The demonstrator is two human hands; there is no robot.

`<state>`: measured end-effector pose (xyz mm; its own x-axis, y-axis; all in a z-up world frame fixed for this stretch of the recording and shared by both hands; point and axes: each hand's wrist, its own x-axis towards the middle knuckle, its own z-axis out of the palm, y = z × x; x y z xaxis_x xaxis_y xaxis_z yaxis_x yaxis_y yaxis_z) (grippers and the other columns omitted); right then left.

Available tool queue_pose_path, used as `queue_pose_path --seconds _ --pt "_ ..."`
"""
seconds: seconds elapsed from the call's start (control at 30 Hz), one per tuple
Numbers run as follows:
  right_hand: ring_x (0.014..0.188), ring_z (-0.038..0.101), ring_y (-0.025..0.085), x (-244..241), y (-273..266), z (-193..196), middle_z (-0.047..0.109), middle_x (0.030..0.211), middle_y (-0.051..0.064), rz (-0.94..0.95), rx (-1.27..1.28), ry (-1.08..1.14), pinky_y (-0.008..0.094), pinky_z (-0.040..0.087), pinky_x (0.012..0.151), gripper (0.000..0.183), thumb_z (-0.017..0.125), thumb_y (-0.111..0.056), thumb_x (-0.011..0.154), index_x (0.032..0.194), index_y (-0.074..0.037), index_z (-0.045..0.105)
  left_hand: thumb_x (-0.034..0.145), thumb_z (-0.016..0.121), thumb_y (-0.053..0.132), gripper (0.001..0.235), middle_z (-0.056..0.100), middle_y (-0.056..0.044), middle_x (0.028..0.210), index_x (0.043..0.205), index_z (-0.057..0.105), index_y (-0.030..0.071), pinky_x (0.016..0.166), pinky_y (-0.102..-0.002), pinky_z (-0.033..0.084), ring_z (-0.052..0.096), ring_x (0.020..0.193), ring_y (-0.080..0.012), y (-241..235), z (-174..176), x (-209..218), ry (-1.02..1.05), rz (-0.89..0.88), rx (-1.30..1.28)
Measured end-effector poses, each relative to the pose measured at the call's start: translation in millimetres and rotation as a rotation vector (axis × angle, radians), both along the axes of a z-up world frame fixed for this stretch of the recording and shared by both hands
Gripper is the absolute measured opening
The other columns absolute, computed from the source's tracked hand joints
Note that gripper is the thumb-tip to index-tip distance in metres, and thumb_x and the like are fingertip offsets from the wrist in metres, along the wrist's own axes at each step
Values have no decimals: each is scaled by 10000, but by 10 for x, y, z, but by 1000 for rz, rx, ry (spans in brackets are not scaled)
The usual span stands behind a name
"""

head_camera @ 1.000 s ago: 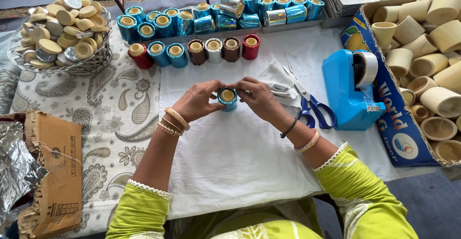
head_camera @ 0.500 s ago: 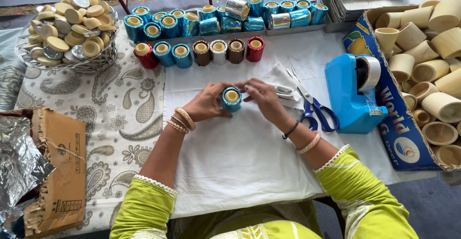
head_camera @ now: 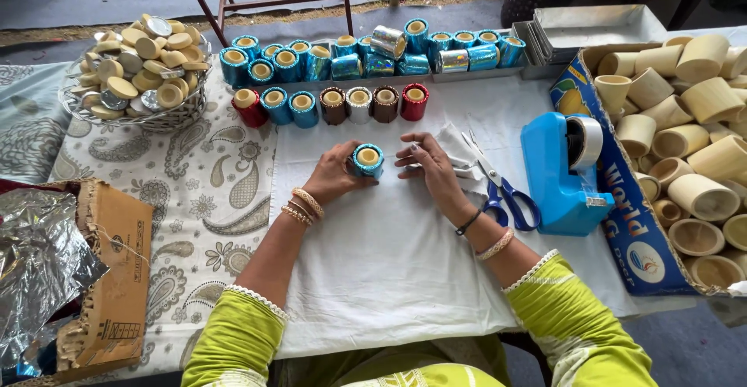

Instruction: The person wraps a small cylindrical candle with shiny blue foil, using a tape dispenser to secure the edges and scissors to trim the excess. They then place the finished candle on a tray with other wrapped items. The person repeats the process with a second candle, using a cloth to wipe it before wrapping it in silver foil.

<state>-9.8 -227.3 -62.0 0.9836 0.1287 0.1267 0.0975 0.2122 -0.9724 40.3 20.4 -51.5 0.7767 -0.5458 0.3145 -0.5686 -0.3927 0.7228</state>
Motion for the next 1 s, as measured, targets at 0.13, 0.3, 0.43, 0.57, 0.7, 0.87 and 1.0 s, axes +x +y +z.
queue_pose_path --seconds 0.13,0.3,0.43,0.57,0.7,0.87,1.0 --pt "991 696 178 16 -13 -86 650 1087 97 -22 -9 -4 319 612 821 298 470 -253 1088 1296 -58 557 672 930 352 683 699 -118 1082 1216 620 78 847 -390 594 720 970 -275 -121 128 -21 71 114 -43" --pt "979 697 154 36 -14 -76 635 1070 72 -65 -56 -11 300 625 818 252 533 -210 1071 1256 -42 560 673 963 357 633 706 -146 1013 1109 621 51 850 -454 546 672 994 -346 -402 119 93 -199 226 -119" --pt "1019 668 126 62 24 39 618 1170 39 -73 -87 -59 301 622 856 311 568 -191 1032 1308 -50 549 688 961 356 602 685 -143 1015 1061 594 59 862 -459 529 667 982 -347 -742 38 160 -199 282 -154" --pt "981 696 138 145 -83 150 655 1178 70 -207 -215 -102 289 623 827 421 693 -217 972 1311 -26 530 665 937 246 586 679 -144 1065 1092 585 54 889 -469 497 627 1010 -365 -1025 -31 216 -222 349 -158" --pt "876 695 166 295 -284 240 681 1077 115 -377 -474 -17 299 598 701 595 813 -252 839 1333 -34 565 666 898 153 580 682 -126 1058 1142 584 50 907 -443 526 664 996 -317 -1230 -35 302 -188 292 -246" --pt "889 707 180 511 -559 401 658 1099 106 -441 -534 -163 319 621 708 543 866 -244 772 1212 0 665 723 836 94 637 660 -132 1139 1271 516 33 856 -358 601 683 1037 -278 -1255 132 237 -13 136 -366" --pt "919 711 185 792 -847 276 674 1090 113 -543 -768 -226 314 610 758 586 902 -302 757 1225 -21 692 762 805 100 593 622 -154 1193 1285 532 42 849 -377 598 613 1122 -302 -1027 21 126 11 114 -184"
